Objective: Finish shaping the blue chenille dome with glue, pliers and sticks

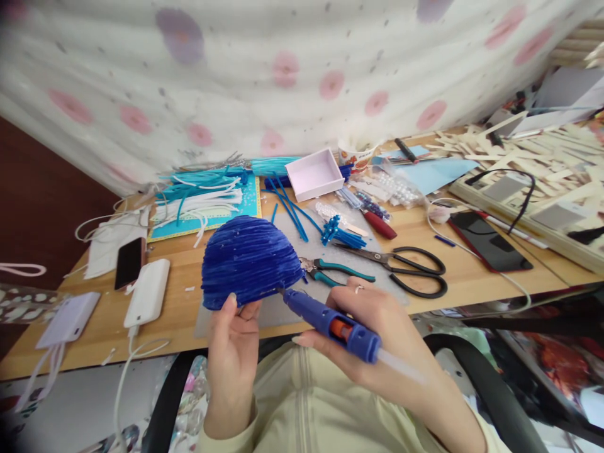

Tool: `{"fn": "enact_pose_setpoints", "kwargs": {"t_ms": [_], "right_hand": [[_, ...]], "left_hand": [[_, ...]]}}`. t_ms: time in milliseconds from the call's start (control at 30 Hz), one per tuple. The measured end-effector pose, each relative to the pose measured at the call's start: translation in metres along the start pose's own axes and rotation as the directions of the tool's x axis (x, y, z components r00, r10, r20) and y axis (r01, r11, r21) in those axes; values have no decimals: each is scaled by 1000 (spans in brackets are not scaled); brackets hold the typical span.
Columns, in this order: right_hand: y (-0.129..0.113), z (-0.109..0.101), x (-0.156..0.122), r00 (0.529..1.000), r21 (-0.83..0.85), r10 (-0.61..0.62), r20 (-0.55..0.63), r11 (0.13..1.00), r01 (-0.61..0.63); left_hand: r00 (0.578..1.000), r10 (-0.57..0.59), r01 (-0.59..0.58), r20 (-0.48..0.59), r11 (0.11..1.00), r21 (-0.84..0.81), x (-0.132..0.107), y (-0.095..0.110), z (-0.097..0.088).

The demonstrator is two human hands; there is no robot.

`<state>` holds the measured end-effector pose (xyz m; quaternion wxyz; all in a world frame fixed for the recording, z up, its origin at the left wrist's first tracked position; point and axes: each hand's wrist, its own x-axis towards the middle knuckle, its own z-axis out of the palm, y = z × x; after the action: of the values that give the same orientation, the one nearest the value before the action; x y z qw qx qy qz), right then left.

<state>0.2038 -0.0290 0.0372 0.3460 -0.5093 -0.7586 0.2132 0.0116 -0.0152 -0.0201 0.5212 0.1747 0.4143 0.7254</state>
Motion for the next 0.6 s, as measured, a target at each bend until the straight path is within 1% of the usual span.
{"fn": "enact_pose_setpoints", "kwargs": {"t_ms": [133,200,267,333,400,467,500,533,567,600], "right_hand": [[-6,-5,-3,998,-88,-58,28,994,61],[-8,-5,-3,996,-83,-68,49,994,72],[-8,-3,-3,996,-10,-57,66,998,58],[-7,1,-3,998,111,-15,66,994,8],[-1,5,-5,999,245,44,22,968,-49],[12,6,-9,992,345,110,-58,935,-83],[22,3,-11,980,368,159,-117,924,-106],[34,-1,-14,955,363,227,-189,920,-147],[48,-8,-16,907,331,310,-285,920,-210],[64,-17,-19,831,281,407,-379,906,-315]], "left_hand": [[1000,6,-6,-4,1000,-10,1,-1,-1],[1000,-2,1,-11,1000,-28,1,-1,-2],[999,-22,21,-24,999,-44,2,-1,-3],[998,-51,49,-37,997,-62,4,-1,-5],[996,-82,78,-45,994,-82,6,0,-8],[993,-112,108,-39,990,-93,8,1,-10],[992,-122,118,-38,988,-98,9,1,-11],[991,-129,124,-41,987,-106,9,2,-11],[990,-132,126,-46,986,-113,9,3,-10],[990,-131,124,-53,985,-123,9,4,-9]]}}
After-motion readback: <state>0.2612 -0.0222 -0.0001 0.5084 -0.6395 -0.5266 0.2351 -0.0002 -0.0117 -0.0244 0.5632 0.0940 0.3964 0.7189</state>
